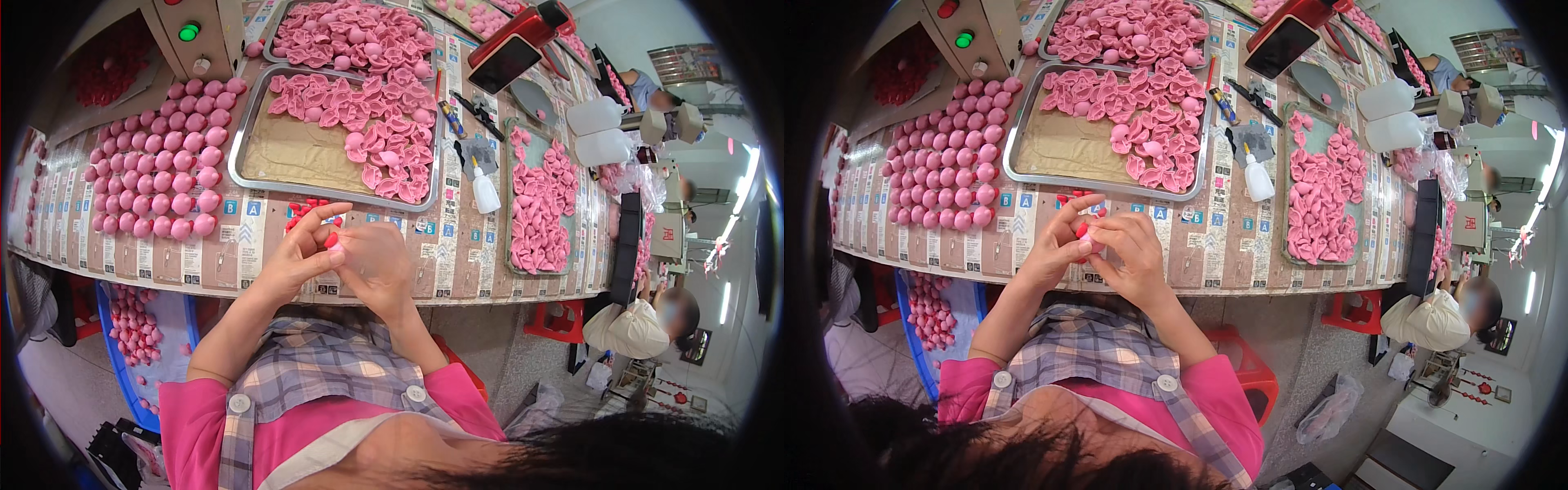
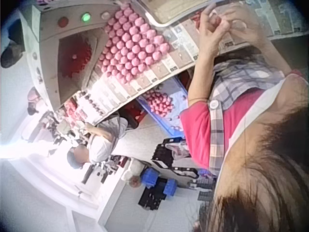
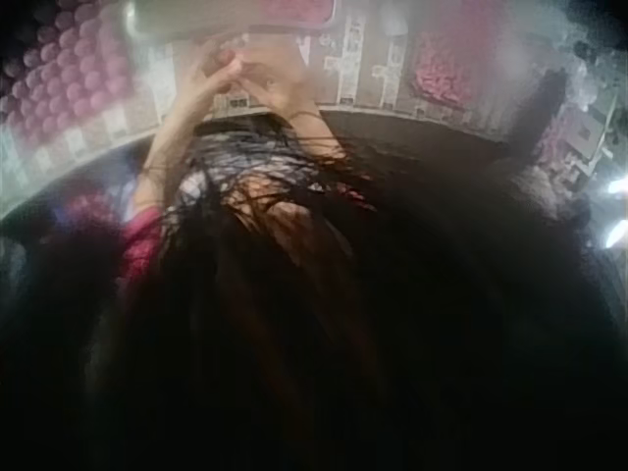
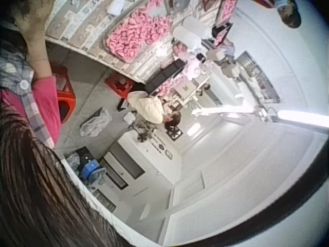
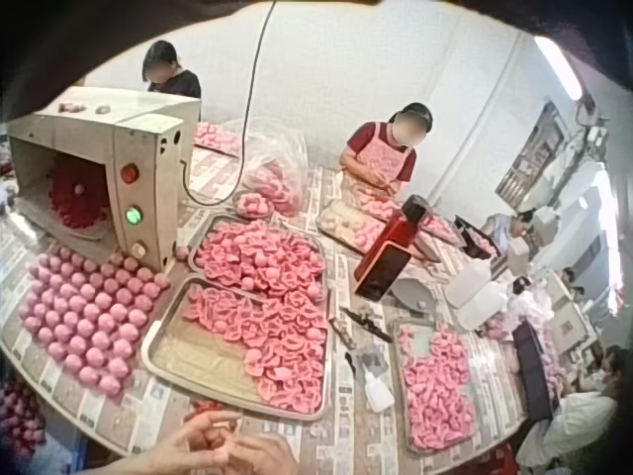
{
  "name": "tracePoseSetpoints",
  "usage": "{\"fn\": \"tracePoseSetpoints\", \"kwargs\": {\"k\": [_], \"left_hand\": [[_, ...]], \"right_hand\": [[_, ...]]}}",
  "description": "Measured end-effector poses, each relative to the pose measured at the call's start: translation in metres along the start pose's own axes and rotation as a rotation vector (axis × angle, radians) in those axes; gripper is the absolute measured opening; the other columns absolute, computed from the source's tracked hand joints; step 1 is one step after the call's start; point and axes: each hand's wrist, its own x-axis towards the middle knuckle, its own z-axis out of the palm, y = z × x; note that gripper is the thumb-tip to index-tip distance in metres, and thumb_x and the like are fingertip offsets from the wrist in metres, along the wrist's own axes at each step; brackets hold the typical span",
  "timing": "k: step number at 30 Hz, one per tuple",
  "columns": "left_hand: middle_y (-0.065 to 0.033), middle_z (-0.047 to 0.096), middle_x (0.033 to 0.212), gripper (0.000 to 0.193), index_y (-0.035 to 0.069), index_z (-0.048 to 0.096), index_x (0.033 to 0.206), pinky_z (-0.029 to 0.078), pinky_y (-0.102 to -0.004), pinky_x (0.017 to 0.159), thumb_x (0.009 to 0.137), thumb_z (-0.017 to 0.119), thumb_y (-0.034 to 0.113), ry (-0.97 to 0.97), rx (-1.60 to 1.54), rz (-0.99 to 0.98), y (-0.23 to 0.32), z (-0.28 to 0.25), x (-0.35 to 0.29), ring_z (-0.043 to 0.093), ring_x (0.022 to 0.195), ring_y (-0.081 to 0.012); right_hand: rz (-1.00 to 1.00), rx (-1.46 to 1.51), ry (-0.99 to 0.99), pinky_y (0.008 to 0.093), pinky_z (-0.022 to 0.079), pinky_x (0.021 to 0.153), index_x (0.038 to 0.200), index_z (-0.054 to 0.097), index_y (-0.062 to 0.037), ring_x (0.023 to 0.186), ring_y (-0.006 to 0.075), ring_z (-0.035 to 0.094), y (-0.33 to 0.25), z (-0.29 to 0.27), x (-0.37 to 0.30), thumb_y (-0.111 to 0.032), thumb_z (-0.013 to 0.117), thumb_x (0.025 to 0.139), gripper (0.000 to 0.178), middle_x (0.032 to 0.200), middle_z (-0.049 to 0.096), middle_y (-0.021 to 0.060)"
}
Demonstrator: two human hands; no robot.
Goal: The person assembles toy figures by applying glue from a bottle to plastic pieces and attaching them together by hand.
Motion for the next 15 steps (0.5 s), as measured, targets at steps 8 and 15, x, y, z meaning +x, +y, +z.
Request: {"fn": "tracePoseSetpoints", "kwargs": {"k": [8, 15], "left_hand": [[-0.0052, 0.047, 0.103, 0.068, 0.006, 0.031, 0.125, 0.039, -0.0252, 0.08, 0.069, 0.067, 0.019, -0.066, -0.006, 0.106, -0.006, -0.001, 0.0, 0.048, 0.092, -0.0121], [-0.0075, 0.044, 0.101, 0.048, 0.008, 0.052, 0.108, 0.042, -0.0287, 0.077, 0.064, 0.07, 0.007, 0.161, 0.893, 0.638, -0.001, 0.001, -0.001, 0.047, 0.093, -0.0193]], "right_hand": [[0.105, 0.109, 0.006, 0.035, 0.041, 0.076, 0.092, 0.051, -0.0062, 0.086, 0.024, 0.052, -0.004, -0.002, -0.001, -0.003, 0.067, 0.061, 0.036, 0.096, 0.056, 0.0087], [0.676, 1.249, 0.148, 0.0283, 0.042, 0.081, 0.106, 0.038, -0.0055, 0.095, 0.017, 0.052, 0.0, 0.008, -0.01, -0.003, 0.06, 0.073, 0.04, 0.103, 0.051, 0.011]]}}
